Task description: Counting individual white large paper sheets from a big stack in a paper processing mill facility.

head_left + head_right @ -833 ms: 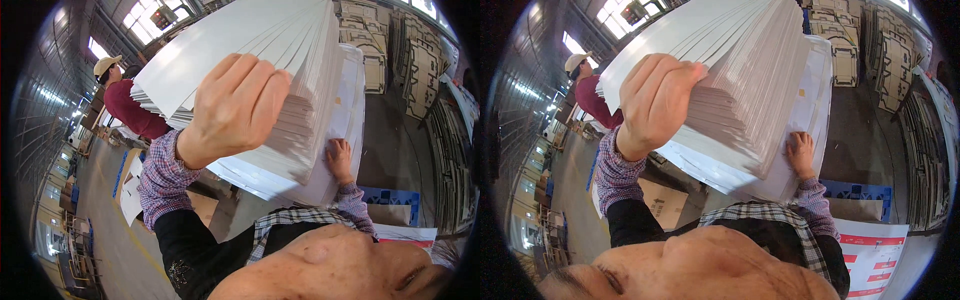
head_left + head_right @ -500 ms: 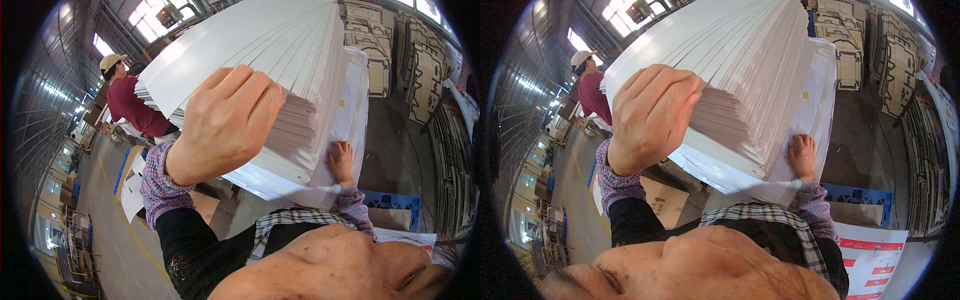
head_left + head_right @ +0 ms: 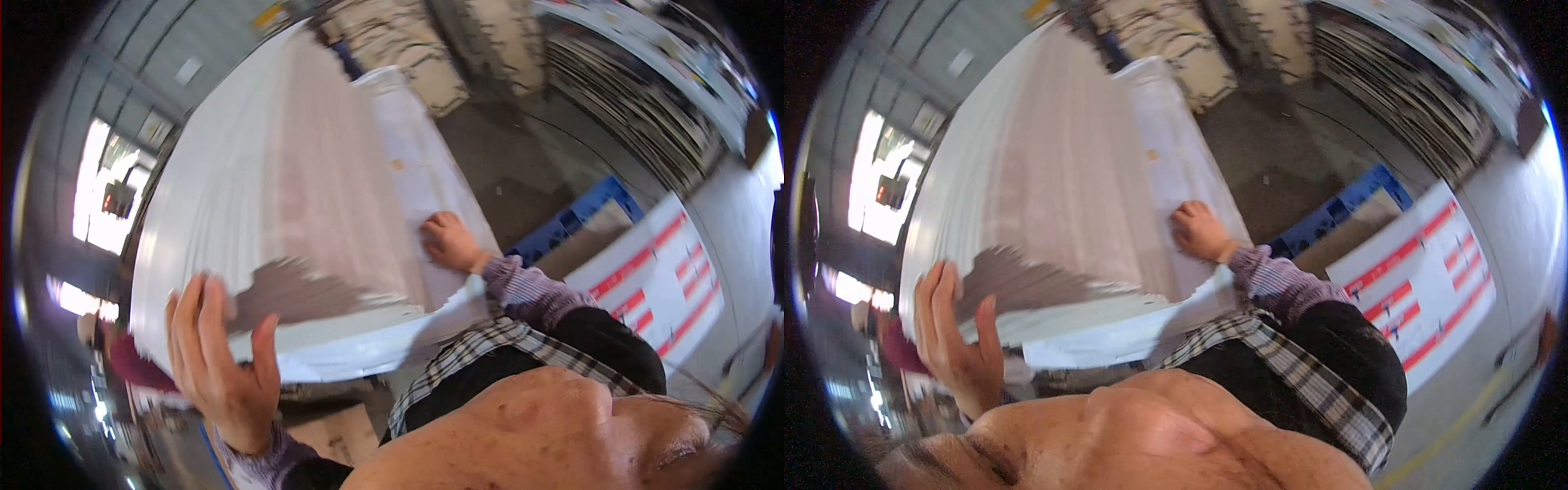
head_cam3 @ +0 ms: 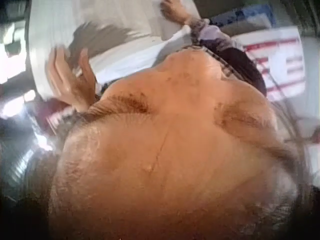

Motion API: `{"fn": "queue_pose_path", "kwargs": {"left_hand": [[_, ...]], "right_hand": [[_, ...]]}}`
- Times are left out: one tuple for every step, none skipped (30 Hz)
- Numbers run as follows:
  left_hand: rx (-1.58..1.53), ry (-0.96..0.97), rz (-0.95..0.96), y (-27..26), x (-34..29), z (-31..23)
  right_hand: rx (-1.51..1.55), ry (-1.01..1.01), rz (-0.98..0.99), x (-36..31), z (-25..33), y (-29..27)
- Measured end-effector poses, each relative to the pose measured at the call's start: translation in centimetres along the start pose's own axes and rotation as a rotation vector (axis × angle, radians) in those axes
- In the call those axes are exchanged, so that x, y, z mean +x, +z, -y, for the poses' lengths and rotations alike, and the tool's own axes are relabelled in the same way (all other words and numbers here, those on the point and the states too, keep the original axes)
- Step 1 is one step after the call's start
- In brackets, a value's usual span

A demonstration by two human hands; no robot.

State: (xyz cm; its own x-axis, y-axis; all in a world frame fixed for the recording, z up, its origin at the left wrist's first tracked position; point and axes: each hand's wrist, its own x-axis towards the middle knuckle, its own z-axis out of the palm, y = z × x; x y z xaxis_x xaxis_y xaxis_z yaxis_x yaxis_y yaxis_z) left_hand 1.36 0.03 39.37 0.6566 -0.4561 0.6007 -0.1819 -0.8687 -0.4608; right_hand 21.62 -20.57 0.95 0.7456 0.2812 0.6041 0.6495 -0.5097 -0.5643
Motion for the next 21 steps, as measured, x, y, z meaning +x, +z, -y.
{"fn": "queue_pose_path", "kwargs": {"left_hand": [[0.082,0.049,0.01,0.1,0.3,-0.3],[0.131,0.065,-0.01,0.3,0.4,-0.4],[0.102,0.094,-0.021,0.6,0.7,-0.6],[0.145,0.053,-0.035,1.1,1.0,-0.9],[0.191,0.003,-0.039,1.3,0.9,-1.0],[0.186,-0.01,-0.052,1.5,1.1,-1.3],[0.173,0.005,-0.056,1.6,1.1,-1.2],[0.185,-0.032,-0.055,1.7,1.1,-1.3],[0.197,-0.069,-0.054,1.8,1.3,-1.5],[0.212,-0.069,-0.035,1.4,1.4,-1.6],[0.209,-0.062,-0.038,1.0,1.6,-1.6],[0.209,-0.066,-0.024,0.6,1.8,-1.6],[0.204,-0.069,-0.01,0.5,2.0,-1.7],[0.198,-0.063,-0.013,0.4,2.2,-1.9],[0.211,-0.085,0.028,0.3,2.3,-2.1],[0.226,-0.11,0.071,0.2,2.4,-2.2],[0.225,-0.109,0.071,0.3,2.4,-2.2],[0.218,-0.112,0.078,0.3,2.4,-2.1],[0.216,-0.121,0.088,0.2,2.2,-2.0],[0.225,-0.128,0.091,0.1,2.1,-2.1],[0.27,-0.098,0.035,0.0,2.1,-2.2]], "right_hand": [[-0.02,0.018,0.01,-0.2,-0.5,0.0],[-0.021,0.012,0.008,0.2,-0.2,-0.3],[-0.041,0.045,-0.009,0.5,-0.2,-0.7],[-0.043,0.029,-0.007,0.6,-0.3,-1.1],[-0.038,0.01,0.005,0.3,-0.3,-1.1],[-0.05,0.036,-0.001,-0.1,-0.3,-1.2],[-0.045,0.016,-0.001,0.0,-0.2,-1.1],[-0.041,-0.004,-0.002,0.0,-0.3,-1.0],[-0.05,0.012,-0.011,-0.1,-0.3,-1.0],[-0.047,0.004,-0.005,0.0,0.0,-0.8],[-0.044,-0.003,0.0,0.1,0.3,-0.6],[-0.046,0.002,-0.006,0.2,0.5,-0.5],[-0.045,-0.001,-0.01,0.1,0.5,-0.4],[-0.044,-0.005,-0.015,-0.1,0.5,-0.5],[-0.048,0.0,-0.018,-0.1,0.4,-0.5],[-0.051,-0.004,-0.025,-0.2,0.3,-0.6],[-0.054,-0.011,-0.031,-0.3,0.2,-0.6],[-0.053,-0.012,-0.031,-0.3,0.1,-0.7],[-0.052,-0.011,-0.023,-0.2,0.2,-0.6],[-0.05,-0.014,-0.013,0.0,0.3,-0.5],[-0.041,-0.026,-0.007,0.2,0.4,-0.4]]}}
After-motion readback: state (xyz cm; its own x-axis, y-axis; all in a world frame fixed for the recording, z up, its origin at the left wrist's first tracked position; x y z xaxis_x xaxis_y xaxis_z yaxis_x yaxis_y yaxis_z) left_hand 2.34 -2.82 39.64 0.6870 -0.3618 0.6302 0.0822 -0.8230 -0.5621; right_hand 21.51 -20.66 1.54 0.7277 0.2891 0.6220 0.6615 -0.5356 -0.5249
